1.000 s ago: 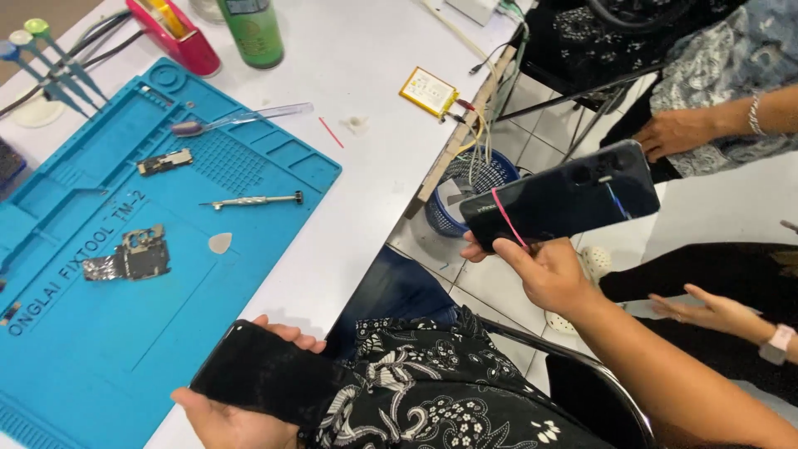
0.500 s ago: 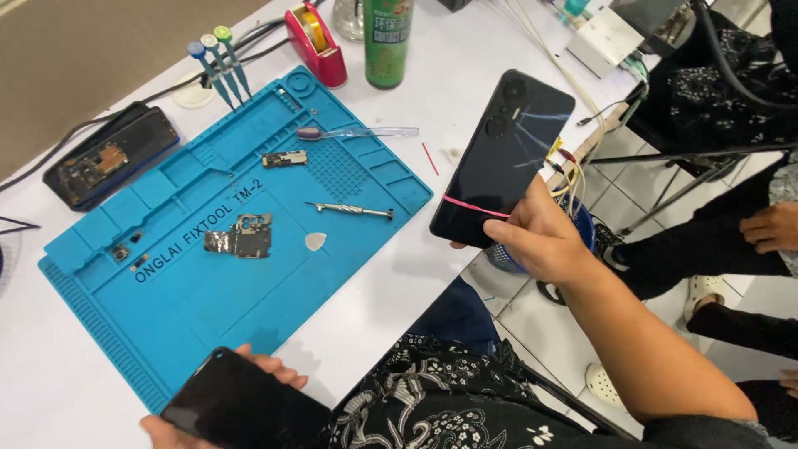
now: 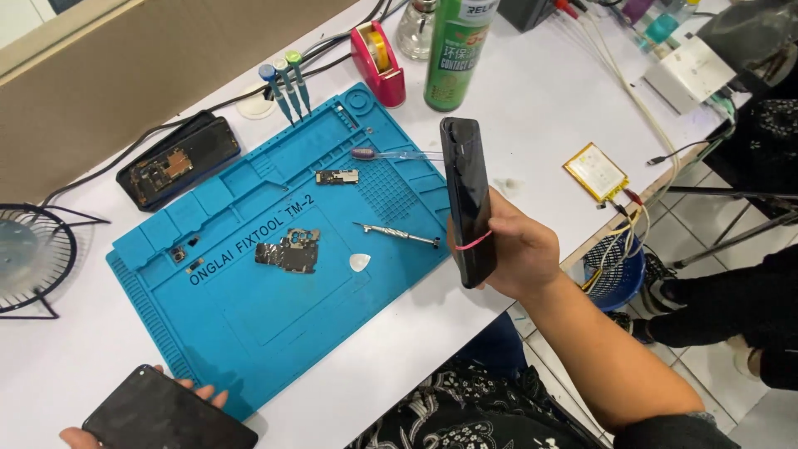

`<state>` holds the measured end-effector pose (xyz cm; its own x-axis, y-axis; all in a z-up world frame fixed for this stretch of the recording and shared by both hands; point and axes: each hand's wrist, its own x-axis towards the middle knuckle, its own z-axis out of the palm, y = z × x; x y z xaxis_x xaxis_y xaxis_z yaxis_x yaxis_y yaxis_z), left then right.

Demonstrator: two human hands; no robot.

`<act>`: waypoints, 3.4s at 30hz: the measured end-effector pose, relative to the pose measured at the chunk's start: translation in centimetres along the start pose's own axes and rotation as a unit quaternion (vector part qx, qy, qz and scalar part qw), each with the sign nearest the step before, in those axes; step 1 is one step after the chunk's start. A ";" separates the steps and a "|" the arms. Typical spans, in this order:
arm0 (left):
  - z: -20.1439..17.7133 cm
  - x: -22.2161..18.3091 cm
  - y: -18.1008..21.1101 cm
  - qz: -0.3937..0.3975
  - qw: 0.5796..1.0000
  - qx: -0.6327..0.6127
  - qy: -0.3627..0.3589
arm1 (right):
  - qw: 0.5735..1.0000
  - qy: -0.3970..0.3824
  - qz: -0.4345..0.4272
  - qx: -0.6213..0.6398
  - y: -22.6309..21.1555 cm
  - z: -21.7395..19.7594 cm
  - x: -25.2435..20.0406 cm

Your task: The person reassembles a smartphone by connecting internal ribbon cables and placing the back cover onto the chassis. They then wipe the exterior of the phone with a cloth and place it on the workbench next to other components.

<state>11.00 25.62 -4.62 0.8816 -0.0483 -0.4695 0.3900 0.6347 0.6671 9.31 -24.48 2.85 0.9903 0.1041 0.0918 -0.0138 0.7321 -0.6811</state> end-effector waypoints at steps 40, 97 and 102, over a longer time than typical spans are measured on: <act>6.3 -3.4 1.9 0.125 0.855 0.432 0.258 | 0.890 -0.203 0.252 0.320 4.7 2.1 2.3; 10.8 -6.2 0.8 0.178 0.630 0.721 0.229 | 0.562 -0.192 -0.238 -0.769 7.1 1.1 -1.4; 11.8 -6.2 2.6 0.236 0.642 0.710 0.165 | 0.574 -0.196 -0.235 -0.760 7.1 1.1 -1.3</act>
<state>9.68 18.47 6.83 0.9778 0.2062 0.0385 0.1558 -0.8368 0.5249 7.80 -18.65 -1.28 0.7246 0.4969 0.4775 0.6729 -0.6598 -0.3344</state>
